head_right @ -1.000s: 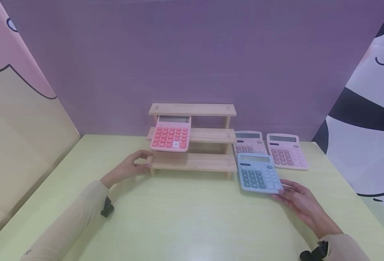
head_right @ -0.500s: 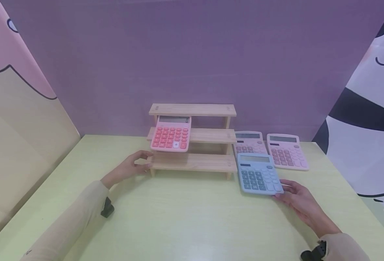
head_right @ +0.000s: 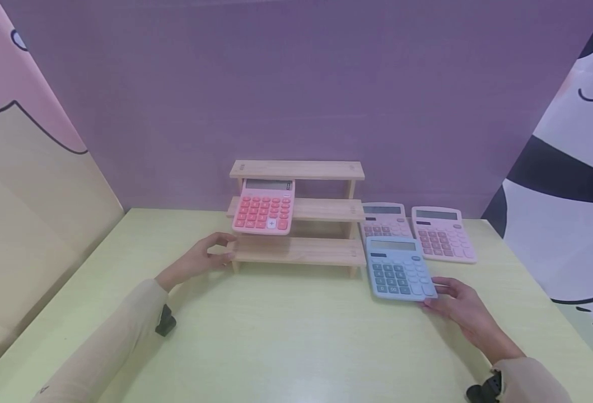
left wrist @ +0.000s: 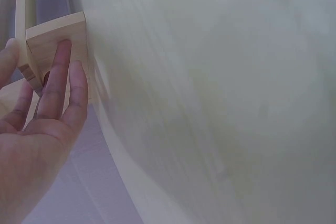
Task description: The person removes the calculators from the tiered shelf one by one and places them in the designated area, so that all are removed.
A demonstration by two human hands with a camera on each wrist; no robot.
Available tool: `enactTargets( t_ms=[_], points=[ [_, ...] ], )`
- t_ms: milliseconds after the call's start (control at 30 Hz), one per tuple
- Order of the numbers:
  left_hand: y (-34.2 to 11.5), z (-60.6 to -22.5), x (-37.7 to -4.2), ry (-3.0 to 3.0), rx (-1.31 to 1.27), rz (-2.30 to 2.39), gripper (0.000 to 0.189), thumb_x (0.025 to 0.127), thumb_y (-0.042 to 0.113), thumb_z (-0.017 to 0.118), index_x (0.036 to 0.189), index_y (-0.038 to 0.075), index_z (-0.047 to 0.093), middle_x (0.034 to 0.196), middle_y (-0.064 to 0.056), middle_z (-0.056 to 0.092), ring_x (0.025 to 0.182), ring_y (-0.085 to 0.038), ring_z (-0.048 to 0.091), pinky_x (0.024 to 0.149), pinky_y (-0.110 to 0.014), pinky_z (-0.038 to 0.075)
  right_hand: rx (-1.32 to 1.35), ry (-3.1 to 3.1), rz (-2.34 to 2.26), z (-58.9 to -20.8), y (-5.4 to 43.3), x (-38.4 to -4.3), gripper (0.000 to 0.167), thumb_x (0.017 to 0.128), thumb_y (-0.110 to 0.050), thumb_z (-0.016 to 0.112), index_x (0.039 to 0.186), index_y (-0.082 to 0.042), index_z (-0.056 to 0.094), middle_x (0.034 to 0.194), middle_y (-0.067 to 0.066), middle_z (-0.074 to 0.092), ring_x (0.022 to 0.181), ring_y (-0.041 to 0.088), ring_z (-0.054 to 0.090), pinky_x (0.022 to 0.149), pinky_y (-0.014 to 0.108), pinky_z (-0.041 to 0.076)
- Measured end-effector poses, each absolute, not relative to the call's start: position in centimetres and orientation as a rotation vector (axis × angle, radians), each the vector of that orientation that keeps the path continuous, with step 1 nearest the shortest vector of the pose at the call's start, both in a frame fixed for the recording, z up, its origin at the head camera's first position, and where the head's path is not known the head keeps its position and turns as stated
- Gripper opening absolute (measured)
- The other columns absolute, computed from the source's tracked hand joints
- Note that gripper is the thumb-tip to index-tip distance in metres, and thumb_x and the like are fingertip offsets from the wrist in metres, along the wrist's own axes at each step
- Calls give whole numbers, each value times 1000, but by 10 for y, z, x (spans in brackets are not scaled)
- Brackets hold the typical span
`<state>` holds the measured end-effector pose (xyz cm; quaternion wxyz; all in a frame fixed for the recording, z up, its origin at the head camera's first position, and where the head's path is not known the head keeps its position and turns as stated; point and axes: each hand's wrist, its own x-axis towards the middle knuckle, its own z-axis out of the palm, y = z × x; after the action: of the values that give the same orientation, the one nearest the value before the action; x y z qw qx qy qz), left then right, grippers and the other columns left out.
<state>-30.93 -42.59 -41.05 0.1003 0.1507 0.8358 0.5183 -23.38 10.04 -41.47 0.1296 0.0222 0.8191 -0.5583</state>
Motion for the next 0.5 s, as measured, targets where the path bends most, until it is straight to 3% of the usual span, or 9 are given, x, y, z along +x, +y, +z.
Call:
enactTargets(
  t_ms=[500],
  points=[
    [-427,-412,-312,2455,457,1541,49,86,20,63,130,13,43,123,-15,42,95,-26,61,84,-35,54,88,2475,-1524,-410,96,-233,67,86,2,56,134,19,14,131,38,23,79,6,63,75,25,56]
  ],
)
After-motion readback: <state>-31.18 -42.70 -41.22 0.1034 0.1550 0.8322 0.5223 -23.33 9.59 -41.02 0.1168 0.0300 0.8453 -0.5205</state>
